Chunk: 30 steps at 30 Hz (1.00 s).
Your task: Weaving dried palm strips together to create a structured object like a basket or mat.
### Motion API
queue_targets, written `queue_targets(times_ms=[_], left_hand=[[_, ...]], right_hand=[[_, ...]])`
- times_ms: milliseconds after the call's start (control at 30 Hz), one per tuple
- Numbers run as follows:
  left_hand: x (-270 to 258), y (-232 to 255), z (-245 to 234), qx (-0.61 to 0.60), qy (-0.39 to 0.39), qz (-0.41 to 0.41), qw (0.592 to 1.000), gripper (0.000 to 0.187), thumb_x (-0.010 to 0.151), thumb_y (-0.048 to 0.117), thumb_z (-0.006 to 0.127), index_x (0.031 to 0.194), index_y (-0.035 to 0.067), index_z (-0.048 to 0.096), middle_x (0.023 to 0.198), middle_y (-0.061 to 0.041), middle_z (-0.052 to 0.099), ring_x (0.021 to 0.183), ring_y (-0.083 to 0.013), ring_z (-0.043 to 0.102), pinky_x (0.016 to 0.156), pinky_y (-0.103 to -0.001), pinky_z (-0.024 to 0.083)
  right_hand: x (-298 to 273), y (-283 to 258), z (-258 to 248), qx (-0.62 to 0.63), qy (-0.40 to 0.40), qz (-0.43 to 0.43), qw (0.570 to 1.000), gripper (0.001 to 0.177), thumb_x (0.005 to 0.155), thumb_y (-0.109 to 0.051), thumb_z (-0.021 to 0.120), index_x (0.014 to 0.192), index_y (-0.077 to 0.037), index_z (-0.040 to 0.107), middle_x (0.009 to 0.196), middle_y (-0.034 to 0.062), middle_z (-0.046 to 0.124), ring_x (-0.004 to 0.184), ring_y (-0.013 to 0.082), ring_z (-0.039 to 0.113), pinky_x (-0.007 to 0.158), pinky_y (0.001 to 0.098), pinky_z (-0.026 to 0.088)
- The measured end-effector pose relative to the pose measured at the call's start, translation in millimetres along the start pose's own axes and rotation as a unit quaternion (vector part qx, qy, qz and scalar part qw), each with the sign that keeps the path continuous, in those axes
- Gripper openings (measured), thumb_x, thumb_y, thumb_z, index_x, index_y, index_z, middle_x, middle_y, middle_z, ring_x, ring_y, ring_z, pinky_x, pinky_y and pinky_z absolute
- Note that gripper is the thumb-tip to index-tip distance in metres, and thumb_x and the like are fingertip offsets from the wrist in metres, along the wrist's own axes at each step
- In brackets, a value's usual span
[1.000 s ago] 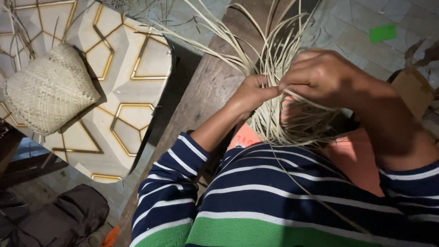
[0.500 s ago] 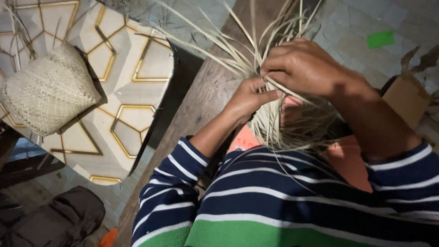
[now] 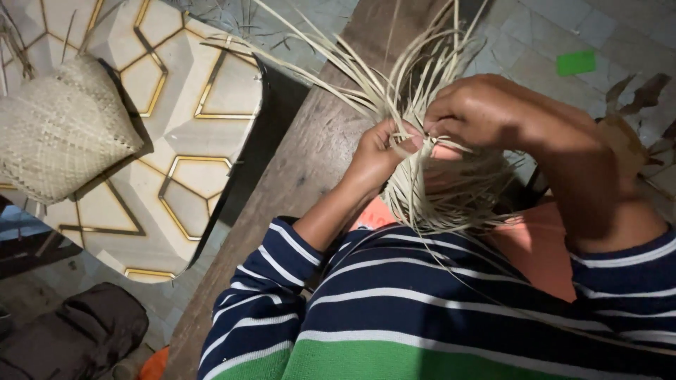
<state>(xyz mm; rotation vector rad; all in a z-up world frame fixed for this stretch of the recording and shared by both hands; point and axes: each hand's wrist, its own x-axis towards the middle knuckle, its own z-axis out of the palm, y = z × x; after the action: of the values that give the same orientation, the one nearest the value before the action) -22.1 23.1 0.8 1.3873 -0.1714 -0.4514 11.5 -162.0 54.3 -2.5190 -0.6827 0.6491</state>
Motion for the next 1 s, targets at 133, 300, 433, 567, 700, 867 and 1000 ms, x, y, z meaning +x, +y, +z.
queue_targets(times_ms=[133, 300, 433, 567, 700, 867, 1000], left_hand=[[-4.4, 8.1, -7.2, 0.031, -0.005, -0.005, 0.999, 0.008, 0.08, 0.019, 0.064, 0.083, 0.014, 0.059, 0.082, 0.0, 0.062, 0.081, -0.0126, 0.058, 0.081, -0.027, 0.042], [-7.2, 4.3, -16.0, 0.062, -0.037, 0.044, 0.996, 0.011, 0.083, 0.021, 0.059, 0.084, 0.011, 0.055, 0.087, -0.005, 0.063, 0.085, -0.0142, 0.06, 0.082, -0.027, 0.043], [-5.2, -4.5, -18.7, 0.066, -0.026, 0.029, 0.997, 0.014, 0.082, 0.025, 0.06, 0.082, 0.012, 0.055, 0.088, -0.005, 0.063, 0.087, -0.0168, 0.06, 0.083, -0.03, 0.043], [2.7, -30.2, -20.0, -0.157, 0.019, 0.0, 0.987, 0.016, 0.079, 0.006, 0.067, 0.089, 0.0, 0.056, 0.087, -0.014, 0.065, 0.077, -0.0144, 0.063, 0.069, -0.026, 0.052], [3.1, -23.5, -17.5, -0.181, 0.03, -0.014, 0.983, 0.019, 0.079, 0.007, 0.066, 0.09, -0.003, 0.054, 0.088, -0.016, 0.065, 0.075, -0.0144, 0.064, 0.065, -0.028, 0.054], [13.6, -37.0, -19.6, -0.174, 0.037, -0.021, 0.984, 0.021, 0.078, 0.009, 0.068, 0.09, -0.003, 0.055, 0.084, -0.016, 0.065, 0.07, -0.0166, 0.065, 0.06, -0.028, 0.054], [16.9, -39.4, -16.8, -0.154, 0.035, -0.015, 0.987, 0.022, 0.077, 0.009, 0.068, 0.091, -0.003, 0.056, 0.081, -0.016, 0.065, 0.068, -0.0159, 0.064, 0.057, -0.028, 0.054]], right_hand=[[1.6, -21.3, -27.3, -0.062, -0.044, 0.054, 0.996, 0.019, 0.086, -0.026, 0.048, 0.086, -0.019, 0.066, 0.09, -0.0023, 0.065, 0.081, 0.0188, 0.06, 0.07, 0.0343, 0.044], [6.4, -15.8, -38.2, -0.046, 0.014, 0.088, 0.995, 0.024, 0.086, -0.024, 0.055, 0.103, -0.01, 0.064, 0.102, 0.0104, 0.063, 0.087, 0.0265, 0.061, 0.081, 0.0395, 0.048], [3.2, 11.0, -34.9, -0.127, 0.166, 0.016, 0.978, 0.012, 0.087, -0.008, 0.061, 0.096, -0.005, 0.067, 0.1, 0.015, 0.065, 0.086, 0.0283, 0.063, 0.08, 0.0405, 0.047], [6.1, 9.4, -28.0, -0.087, 0.187, 0.024, 0.978, 0.013, 0.087, -0.01, 0.061, 0.098, -0.006, 0.066, 0.099, 0.0144, 0.065, 0.087, 0.0288, 0.062, 0.079, 0.0403, 0.047], [3.1, 6.3, -21.3, -0.048, 0.208, 0.036, 0.976, 0.015, 0.087, -0.012, 0.061, 0.1, -0.007, 0.066, 0.098, 0.0139, 0.066, 0.088, 0.0294, 0.062, 0.078, 0.0401, 0.047], [-9.9, 3.7, -10.1, 0.0, 0.235, 0.057, 0.97, 0.018, 0.087, -0.015, 0.061, 0.103, -0.008, 0.065, 0.096, 0.0133, 0.066, 0.089, 0.0301, 0.061, 0.077, 0.0398, 0.048], [-22.9, -6.6, 6.0, 0.046, 0.252, 0.07, 0.964, 0.02, 0.087, -0.017, 0.061, 0.105, -0.009, 0.064, 0.095, 0.0128, 0.066, 0.09, 0.0307, 0.061, 0.076, 0.0397, 0.048]])
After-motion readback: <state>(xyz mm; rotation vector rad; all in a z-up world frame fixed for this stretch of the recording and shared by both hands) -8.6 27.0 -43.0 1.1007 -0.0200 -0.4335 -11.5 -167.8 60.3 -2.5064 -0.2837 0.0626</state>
